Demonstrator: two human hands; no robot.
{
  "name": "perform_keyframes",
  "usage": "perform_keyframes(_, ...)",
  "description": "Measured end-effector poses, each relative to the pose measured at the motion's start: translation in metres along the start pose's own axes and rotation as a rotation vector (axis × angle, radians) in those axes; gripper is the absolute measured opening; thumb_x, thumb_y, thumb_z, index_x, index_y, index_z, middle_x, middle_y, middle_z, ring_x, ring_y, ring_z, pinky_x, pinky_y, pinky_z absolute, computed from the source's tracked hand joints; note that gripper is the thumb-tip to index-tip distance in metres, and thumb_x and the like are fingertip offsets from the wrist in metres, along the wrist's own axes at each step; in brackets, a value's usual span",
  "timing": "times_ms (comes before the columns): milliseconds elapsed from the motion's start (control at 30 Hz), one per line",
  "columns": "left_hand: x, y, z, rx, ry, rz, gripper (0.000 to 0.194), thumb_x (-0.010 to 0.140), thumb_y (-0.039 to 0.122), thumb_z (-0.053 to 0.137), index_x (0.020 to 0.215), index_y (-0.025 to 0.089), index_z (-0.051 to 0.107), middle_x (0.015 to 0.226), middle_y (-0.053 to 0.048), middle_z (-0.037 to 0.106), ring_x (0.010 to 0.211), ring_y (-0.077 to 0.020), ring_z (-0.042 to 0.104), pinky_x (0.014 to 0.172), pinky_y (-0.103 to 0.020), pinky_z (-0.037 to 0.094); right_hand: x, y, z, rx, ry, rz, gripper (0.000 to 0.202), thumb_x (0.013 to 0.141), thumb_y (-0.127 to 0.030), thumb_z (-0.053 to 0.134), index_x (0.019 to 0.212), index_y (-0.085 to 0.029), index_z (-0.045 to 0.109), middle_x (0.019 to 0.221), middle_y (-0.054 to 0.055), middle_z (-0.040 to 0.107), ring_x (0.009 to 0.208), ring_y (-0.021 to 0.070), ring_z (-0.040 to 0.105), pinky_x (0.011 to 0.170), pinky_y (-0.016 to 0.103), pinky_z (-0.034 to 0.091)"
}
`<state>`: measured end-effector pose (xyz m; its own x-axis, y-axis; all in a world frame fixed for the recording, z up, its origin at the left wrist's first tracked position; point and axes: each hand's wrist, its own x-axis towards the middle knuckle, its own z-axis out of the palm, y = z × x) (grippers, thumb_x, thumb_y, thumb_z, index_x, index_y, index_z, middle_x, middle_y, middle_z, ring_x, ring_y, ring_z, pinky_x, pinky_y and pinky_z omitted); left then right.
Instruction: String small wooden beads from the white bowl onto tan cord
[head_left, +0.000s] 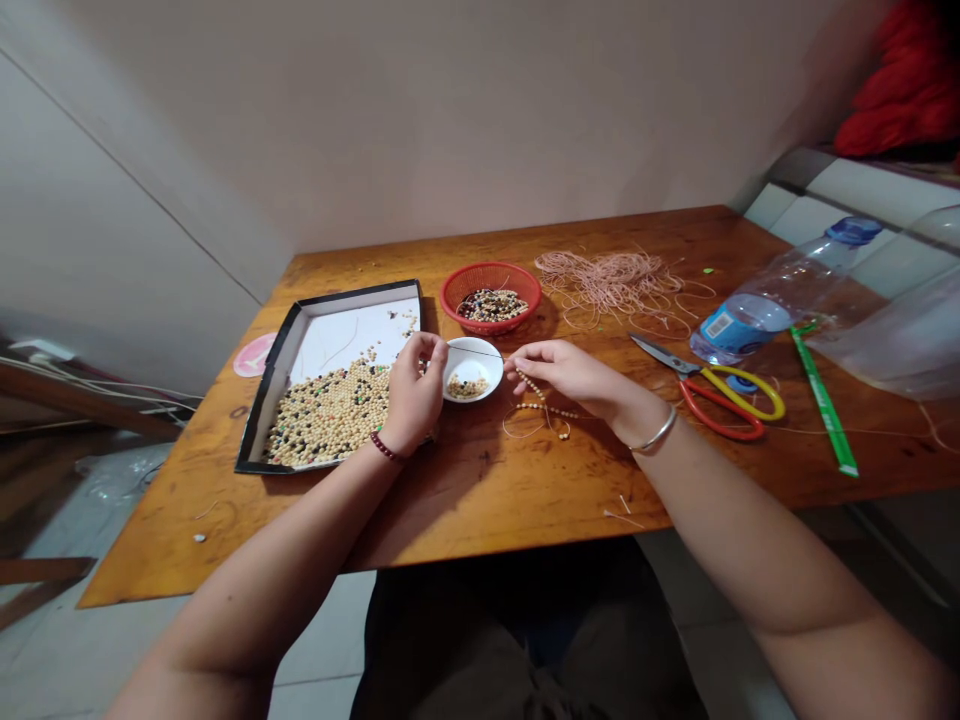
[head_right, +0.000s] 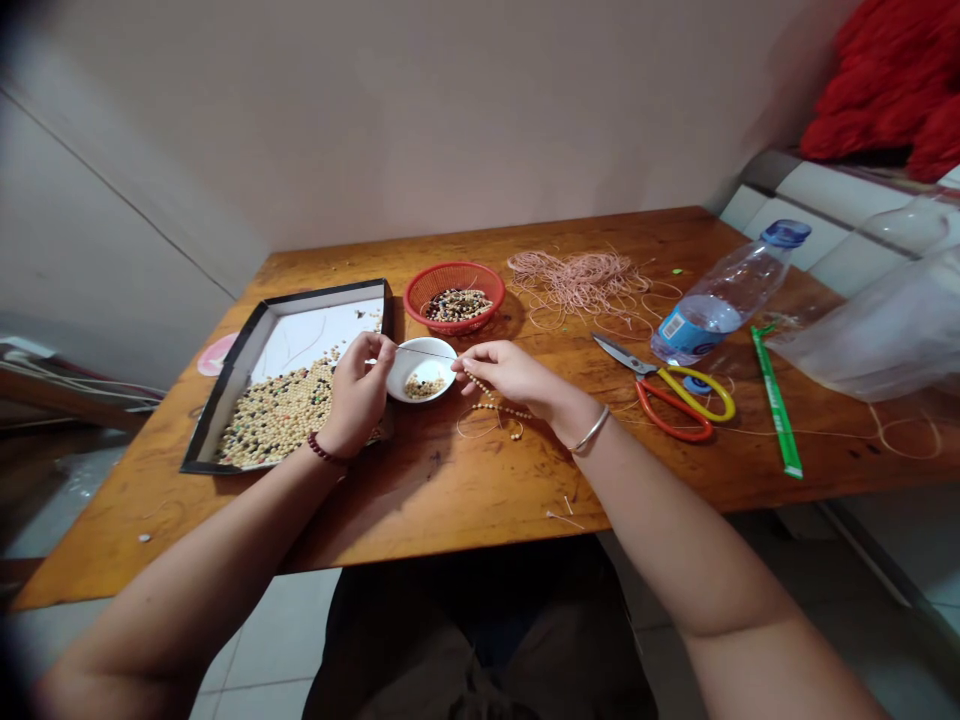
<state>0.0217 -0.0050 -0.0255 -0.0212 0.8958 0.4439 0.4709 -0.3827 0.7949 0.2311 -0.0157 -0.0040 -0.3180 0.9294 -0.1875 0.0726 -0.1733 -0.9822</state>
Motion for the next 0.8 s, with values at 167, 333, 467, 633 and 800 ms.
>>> perform_keyframes(167,-0.0001,-0.0016,-0.0002,0.011,0.028,0.014,0.016,0.091,0.03,0.05,0.08,0.02,0.054,0.08,-0.002,0.059,0.077,-0.0158,0.054,0.067,-0.028,0.04,0.0,0.0006,-0.0005,0.059,-0.004,0.039,0.023,0.09,-0.011,0.05,0.071,-0.013,0.061,0.068,0.002,0.06,0.056,0.0083,0.058,0.06,0.022,0.046)
perform_keyframes(333,0.0003,-0.0031,-0.0006,0.037,0.094,0.024,0.014,0.092,0.03,0.05,0.081,0.021,0.053,0.082,-0.002,0.06,0.078,-0.0153,0.055,0.067,-0.027,0.04,0.0009,0.0035,-0.0021,0.075,0.006,0.078,0.022,0.089,-0.012,0.05,0.07,-0.013,0.06,0.067,0.001,0.059,0.056,0.0086,0.057,0.058,0.022,0.045)
perform_keyframes(467,0.0006,-0.0015,-0.0016,0.021,0.119,0.04,0.015,0.092,0.029,0.05,0.081,0.021,0.052,0.081,-0.002,0.058,0.077,-0.0149,0.054,0.068,-0.027,0.04,-0.0001,0.0023,-0.0025,0.081,-0.01,0.055,0.021,0.088,-0.012,0.051,0.069,-0.013,0.06,0.068,0.001,0.058,0.057,0.0081,0.056,0.059,0.022,0.045)
perform_keyframes(633,0.0012,-0.0001,-0.0022,-0.01,0.125,0.044,0.017,0.093,0.031,0.05,0.08,0.02,0.051,0.08,-0.001,0.056,0.076,-0.0145,0.052,0.069,-0.027,0.04,-0.0014,0.0002,-0.0034,0.088,-0.051,0.012,0.019,0.087,-0.023,0.058,0.07,-0.013,0.06,0.069,0.001,0.059,0.06,0.0089,0.057,0.062,0.023,0.047)
perform_keyframes(800,0.0031,-0.0045,-0.0021,-0.053,0.221,0.05,0.016,0.093,0.032,0.05,0.081,0.021,0.05,0.079,-0.001,0.055,0.076,-0.0147,0.052,0.071,-0.027,0.041,-0.0008,0.0016,-0.0051,0.01,-0.064,-0.096,0.024,0.077,-0.036,0.071,0.074,-0.013,0.064,0.07,0.002,0.062,0.064,0.0096,0.057,0.065,0.023,0.047)
